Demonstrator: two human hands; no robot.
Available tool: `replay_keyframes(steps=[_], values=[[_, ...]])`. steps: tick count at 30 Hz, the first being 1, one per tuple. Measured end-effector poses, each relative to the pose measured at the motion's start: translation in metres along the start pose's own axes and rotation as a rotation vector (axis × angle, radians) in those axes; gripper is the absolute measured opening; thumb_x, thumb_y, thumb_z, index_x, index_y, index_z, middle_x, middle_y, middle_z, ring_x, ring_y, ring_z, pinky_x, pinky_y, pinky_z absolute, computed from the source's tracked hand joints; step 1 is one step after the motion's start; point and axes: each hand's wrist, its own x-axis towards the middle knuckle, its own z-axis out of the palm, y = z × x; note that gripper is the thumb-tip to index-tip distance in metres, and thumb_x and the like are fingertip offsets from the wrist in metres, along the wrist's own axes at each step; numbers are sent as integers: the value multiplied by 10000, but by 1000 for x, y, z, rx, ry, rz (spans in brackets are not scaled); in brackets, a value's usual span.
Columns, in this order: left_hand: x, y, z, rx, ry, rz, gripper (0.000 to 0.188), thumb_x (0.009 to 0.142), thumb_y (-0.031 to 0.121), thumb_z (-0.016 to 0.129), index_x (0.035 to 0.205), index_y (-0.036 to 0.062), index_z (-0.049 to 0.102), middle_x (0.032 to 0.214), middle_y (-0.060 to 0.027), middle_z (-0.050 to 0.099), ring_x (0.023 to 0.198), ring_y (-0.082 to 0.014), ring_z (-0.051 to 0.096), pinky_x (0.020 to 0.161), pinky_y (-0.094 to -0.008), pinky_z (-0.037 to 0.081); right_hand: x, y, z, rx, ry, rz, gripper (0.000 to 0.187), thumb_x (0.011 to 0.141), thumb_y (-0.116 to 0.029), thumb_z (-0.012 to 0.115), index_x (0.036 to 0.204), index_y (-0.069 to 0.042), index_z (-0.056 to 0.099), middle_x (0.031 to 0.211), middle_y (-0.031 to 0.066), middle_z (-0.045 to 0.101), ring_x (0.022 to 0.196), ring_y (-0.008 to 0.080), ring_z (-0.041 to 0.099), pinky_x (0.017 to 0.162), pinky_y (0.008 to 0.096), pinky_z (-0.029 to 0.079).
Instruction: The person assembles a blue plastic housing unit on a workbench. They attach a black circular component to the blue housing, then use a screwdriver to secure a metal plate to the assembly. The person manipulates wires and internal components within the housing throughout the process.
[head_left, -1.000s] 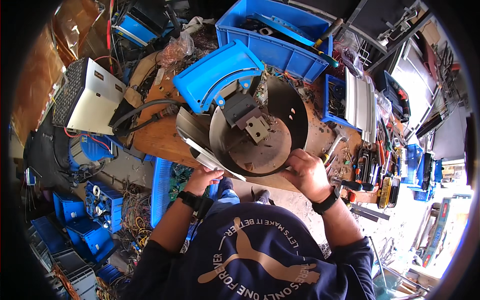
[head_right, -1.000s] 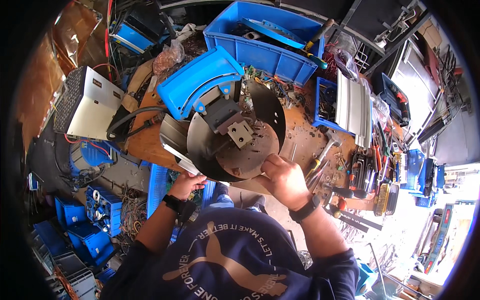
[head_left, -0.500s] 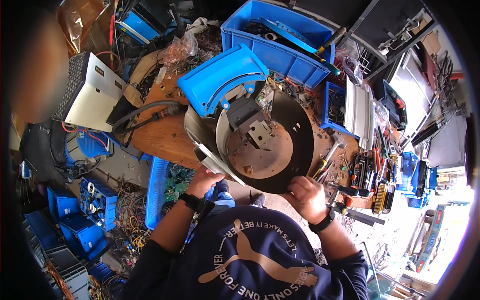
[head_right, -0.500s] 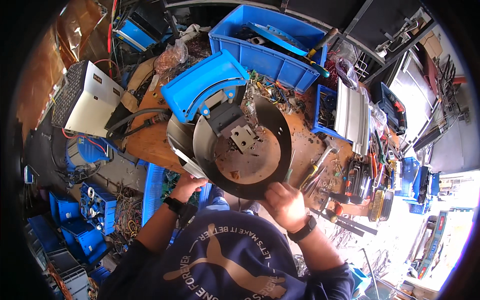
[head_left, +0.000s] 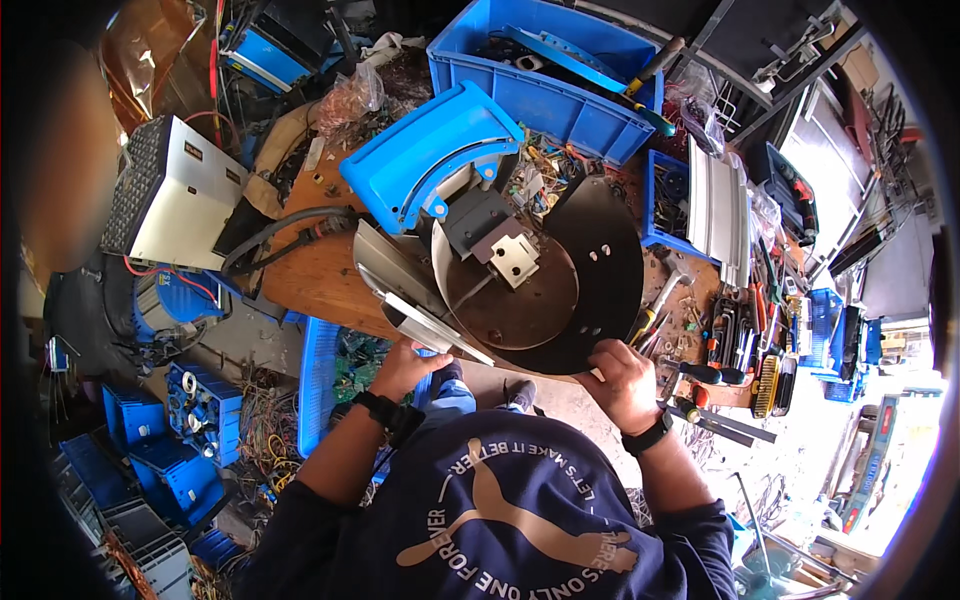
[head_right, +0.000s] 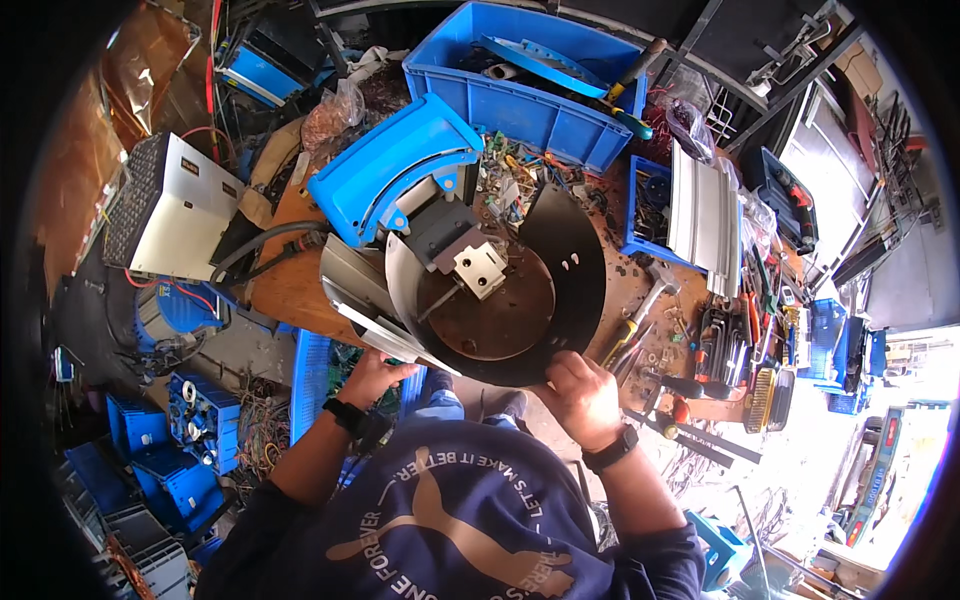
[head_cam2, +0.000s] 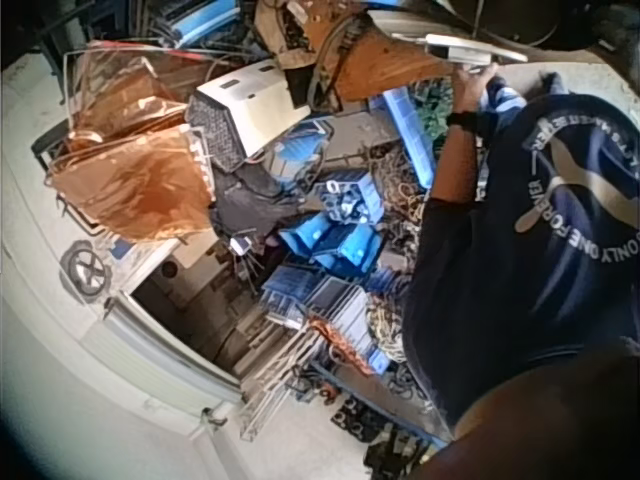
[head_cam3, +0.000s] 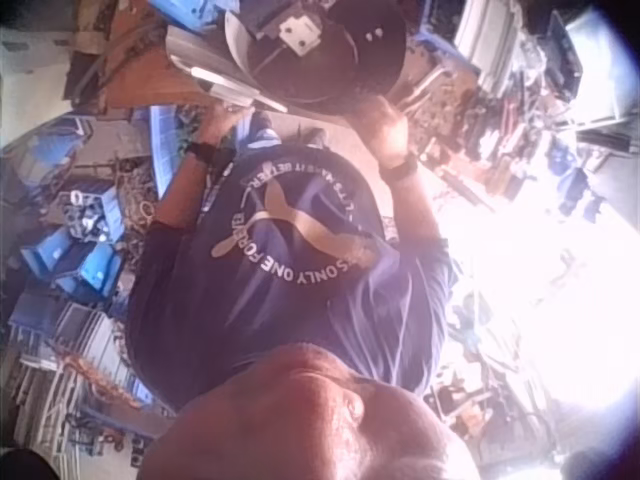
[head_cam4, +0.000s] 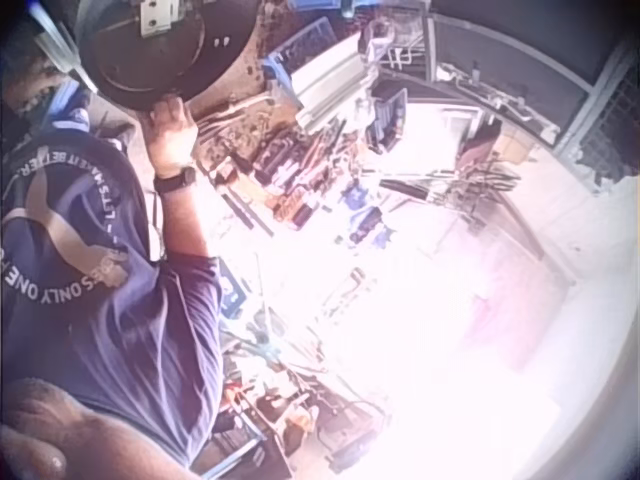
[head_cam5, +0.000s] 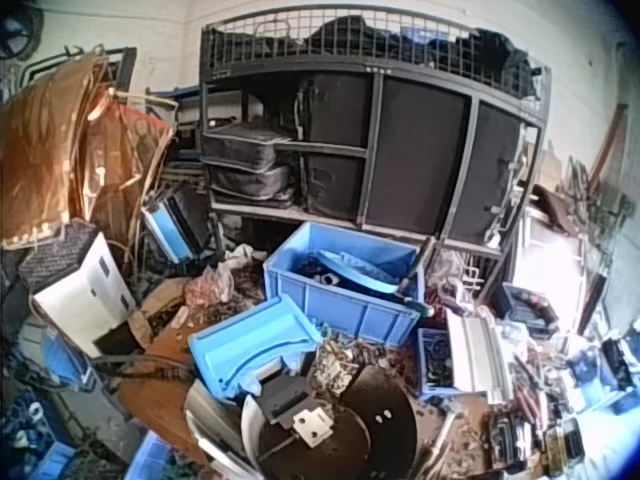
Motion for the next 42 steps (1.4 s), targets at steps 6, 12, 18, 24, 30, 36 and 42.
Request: replay_keyframes(steps=[6, 12, 18, 24, 30, 36, 42], values=[[-7, 15, -6, -82, -27, -81, 386, 734, 166, 771, 1065, 22, 632, 999, -92, 682, 916, -189, 642, 838, -321, 485, -11, -17, 1, -24, 13, 7, 199, 647, -141, 777, 751, -58, 629, 880, 63, 620, 695, 242, 635, 600, 349, 527], [-12, -6, -13, 253, 75, 23, 495, 744, 240, 781, 1128, -13, 600, 1014, -135, 666, 801, -181, 650, 725, -298, 525, 3, -25, -3, -45, -13, 110, 192, 642, -125, 789, 749, -65, 642, 933, 65, 631, 718, 265, 653, 620, 349, 539], [-14, -21, -20, 326, -15, -63, 538, 711, 303, 779, 1121, -2, 612, 801, -140, 671, 753, -250, 658, 700, -337, 514, -3, -28, -12, 16, -114, 197, 394, 624, -66, 810, 980, -22, 650, 1141, 136, 614, 639, 178, 630, 480, 242, 503], [-16, -36, -29, 470, -40, 9, 466, 725, 342, 738, 1016, -13, 653, 845, -207, 669, 796, -325, 660, 714, -379, 517, 2, -27, -24, 62, 2, 249, 513, 608, 2, 793, 1092, -12, 623, 1235, 142, 584, 598, 120, 601, 462, 221, 473], [-11, -50, -40, 495, 31, 24, 421, 732, 294, 719, 997, -24, 643, 785, -197, 670, 741, -330, 661, 675, -394, 518, 6, -30, -35, 59, 77, 332, 392, 667, 50, 718, 1044, -1, 624, 1138, 110, 604, 580, 75, 555, 525, 194, 461], [-7, -32, -58, 548, -83, -152, 446, 735, 312, 697, 1026, -22, 642, 976, -240, 653, 948, -383, 622, 842, -437, 494, 2, -27, -37, 80, 194, 361, 323, 711, 67, 684, 1022, 2, 623, 1088, 110, 607, 616, 99, 585, 525, 205, 477], [4, -43, -70, 659, -130, -130, 397, 745, 292, 690, 995, -12, 642, 929, -242, 654, 907, -394, 624, 814, -452, 494, -9, -29, -36, 31, 256, 433, 284, 718, 81, 671, 987, -1, 624, 1068, 110, 615, 627, 100, 597, 523, 201, 473]])
